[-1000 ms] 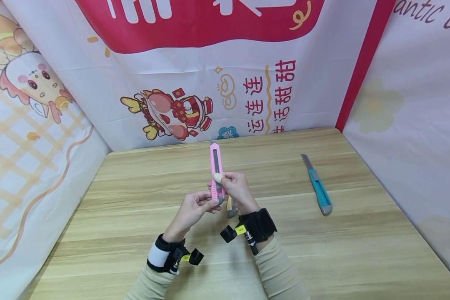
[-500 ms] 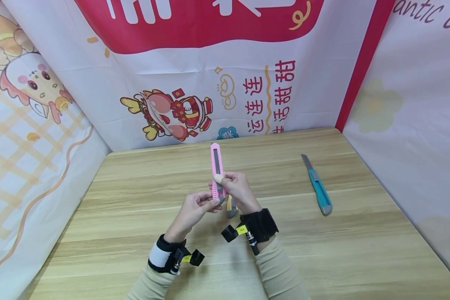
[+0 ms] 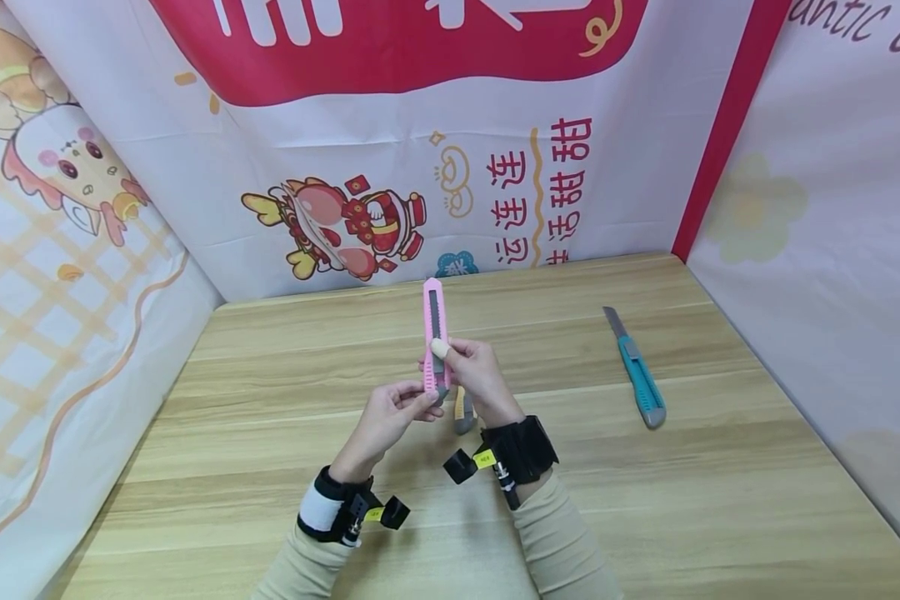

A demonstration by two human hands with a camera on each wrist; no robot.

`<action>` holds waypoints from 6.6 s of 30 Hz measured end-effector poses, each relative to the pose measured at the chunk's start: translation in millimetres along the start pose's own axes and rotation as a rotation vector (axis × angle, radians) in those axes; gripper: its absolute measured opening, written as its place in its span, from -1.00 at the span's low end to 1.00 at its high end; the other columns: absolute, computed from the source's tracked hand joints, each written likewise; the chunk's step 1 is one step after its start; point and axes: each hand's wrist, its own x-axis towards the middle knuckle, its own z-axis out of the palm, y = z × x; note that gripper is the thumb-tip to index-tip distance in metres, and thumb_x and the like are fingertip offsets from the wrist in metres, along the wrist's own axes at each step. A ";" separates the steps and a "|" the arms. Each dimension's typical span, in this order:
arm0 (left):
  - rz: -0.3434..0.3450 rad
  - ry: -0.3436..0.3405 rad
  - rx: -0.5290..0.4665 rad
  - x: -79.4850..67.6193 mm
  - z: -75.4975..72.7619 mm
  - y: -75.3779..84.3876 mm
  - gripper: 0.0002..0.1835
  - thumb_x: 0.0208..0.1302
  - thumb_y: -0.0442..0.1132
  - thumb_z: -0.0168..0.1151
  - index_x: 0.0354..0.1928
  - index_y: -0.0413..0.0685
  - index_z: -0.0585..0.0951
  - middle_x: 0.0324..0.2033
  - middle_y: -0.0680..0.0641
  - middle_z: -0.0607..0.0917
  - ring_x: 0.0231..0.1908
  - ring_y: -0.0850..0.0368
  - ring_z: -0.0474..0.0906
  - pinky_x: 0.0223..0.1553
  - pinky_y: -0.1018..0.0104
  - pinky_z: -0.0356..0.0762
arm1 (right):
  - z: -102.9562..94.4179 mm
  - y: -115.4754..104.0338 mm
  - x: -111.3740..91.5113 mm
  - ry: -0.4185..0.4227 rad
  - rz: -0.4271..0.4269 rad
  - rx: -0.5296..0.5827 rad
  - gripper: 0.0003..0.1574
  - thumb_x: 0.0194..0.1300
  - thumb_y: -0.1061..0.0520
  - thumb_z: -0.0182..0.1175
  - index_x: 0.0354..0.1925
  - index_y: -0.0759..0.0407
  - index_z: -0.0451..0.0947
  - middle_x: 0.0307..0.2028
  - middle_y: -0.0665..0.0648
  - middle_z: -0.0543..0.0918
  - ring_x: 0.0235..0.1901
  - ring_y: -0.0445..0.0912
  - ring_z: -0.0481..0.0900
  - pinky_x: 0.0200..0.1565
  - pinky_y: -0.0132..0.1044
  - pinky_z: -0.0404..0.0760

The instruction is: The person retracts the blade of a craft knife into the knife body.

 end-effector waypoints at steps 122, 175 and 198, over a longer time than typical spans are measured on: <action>0.083 0.097 0.091 0.9 4.0 -1.0 -0.55 0.38 -0.08 0.13 -0.07 -0.44 0.59 -0.29 -0.40 0.72 -0.42 0.11 0.74 -0.30 0.37 0.75 | -15.5 0.5 -7.6 0.436 -0.071 -0.628 -0.59 0.15 0.04 0.29 -0.11 0.29 0.53 -0.36 0.24 0.72 -0.66 -0.26 0.46 -0.65 -0.46 0.51; 0.099 0.094 0.036 -1.2 2.2 3.7 -0.65 0.46 -0.24 0.01 -0.11 -0.50 0.59 -0.31 -0.43 0.69 -0.44 0.15 0.70 -0.33 0.39 0.75 | -125.9 44.1 17.0 0.369 0.422 -1.231 -0.53 0.16 -0.12 0.31 -0.34 0.27 0.48 -0.43 0.18 0.49 -0.42 -0.01 0.45 -0.43 -0.25 0.37; 0.071 0.109 0.021 -0.3 1.2 1.6 -0.64 0.46 -0.23 0.01 -0.12 -0.50 0.59 -0.33 -0.43 0.70 -0.47 0.18 0.70 -0.34 0.37 0.75 | -161.4 17.2 -2.7 0.516 0.173 -1.257 -0.54 0.16 0.02 0.27 -0.49 0.47 0.56 -0.40 0.48 0.61 -0.38 0.25 0.59 -0.48 -0.07 0.52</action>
